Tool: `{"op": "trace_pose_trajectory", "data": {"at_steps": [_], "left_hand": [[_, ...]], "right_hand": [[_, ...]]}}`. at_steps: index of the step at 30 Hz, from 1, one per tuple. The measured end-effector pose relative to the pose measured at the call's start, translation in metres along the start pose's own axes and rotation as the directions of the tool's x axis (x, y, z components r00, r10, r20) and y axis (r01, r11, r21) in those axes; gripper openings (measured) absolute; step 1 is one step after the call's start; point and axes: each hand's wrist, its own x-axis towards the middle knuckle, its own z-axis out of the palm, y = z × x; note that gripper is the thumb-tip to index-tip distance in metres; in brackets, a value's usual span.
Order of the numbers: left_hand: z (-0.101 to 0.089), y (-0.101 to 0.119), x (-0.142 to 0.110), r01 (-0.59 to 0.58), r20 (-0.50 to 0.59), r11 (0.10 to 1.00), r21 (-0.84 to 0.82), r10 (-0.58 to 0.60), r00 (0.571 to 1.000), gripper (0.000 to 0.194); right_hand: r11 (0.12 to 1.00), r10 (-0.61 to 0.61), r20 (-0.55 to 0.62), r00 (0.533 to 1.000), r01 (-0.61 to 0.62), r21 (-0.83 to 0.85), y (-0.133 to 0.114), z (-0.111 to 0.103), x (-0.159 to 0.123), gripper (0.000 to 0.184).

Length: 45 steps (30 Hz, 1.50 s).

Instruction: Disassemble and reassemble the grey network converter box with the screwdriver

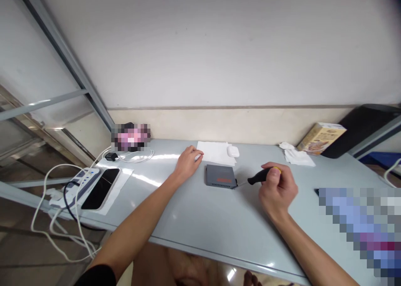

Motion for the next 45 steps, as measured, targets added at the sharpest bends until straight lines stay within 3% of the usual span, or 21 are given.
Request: {"op": "trace_pose_trajectory", "data": {"at_steps": [6,10,14,22,28,37,45], "left_hand": [[0.000,0.005,0.000,-0.047,-0.104,0.998,-0.029,0.044,0.994,0.016],[-0.002,0.011,-0.001,-0.060,-0.137,0.997,-0.047,0.054,0.989,0.017],[-0.006,0.018,-0.003,-0.107,-0.152,0.990,-0.086,0.093,0.984,0.019],[-0.014,0.039,-0.010,-0.296,-0.047,0.942,-0.156,0.293,0.955,0.025],[-0.016,0.051,-0.016,-0.433,0.037,0.887,-0.162,0.443,0.896,0.027],[-0.016,0.062,-0.020,-0.478,0.100,0.856,-0.196,0.502,0.859,0.026],[-0.017,0.068,-0.027,-0.474,0.169,0.848,-0.236,0.516,0.840,0.022]], "right_hand": [[0.999,0.036,0.021,0.999,-0.037,0.025,0.000,0.000,-0.001,0.036],[0.997,0.067,0.074,0.995,-0.070,0.035,-0.002,0.000,-0.002,0.037],[0.996,0.082,0.050,0.995,-0.084,0.031,-0.001,0.000,-0.001,0.039],[0.995,0.094,0.080,0.992,-0.095,0.019,-0.001,-0.001,0.000,0.037],[0.999,0.042,0.015,0.999,-0.041,-0.004,-0.001,-0.001,0.001,0.038],[0.993,0.114,0.044,0.993,-0.116,0.038,0.007,0.000,0.000,0.041],[0.963,0.230,0.014,0.973,-0.230,0.139,-0.002,0.002,0.006,0.048]]}}
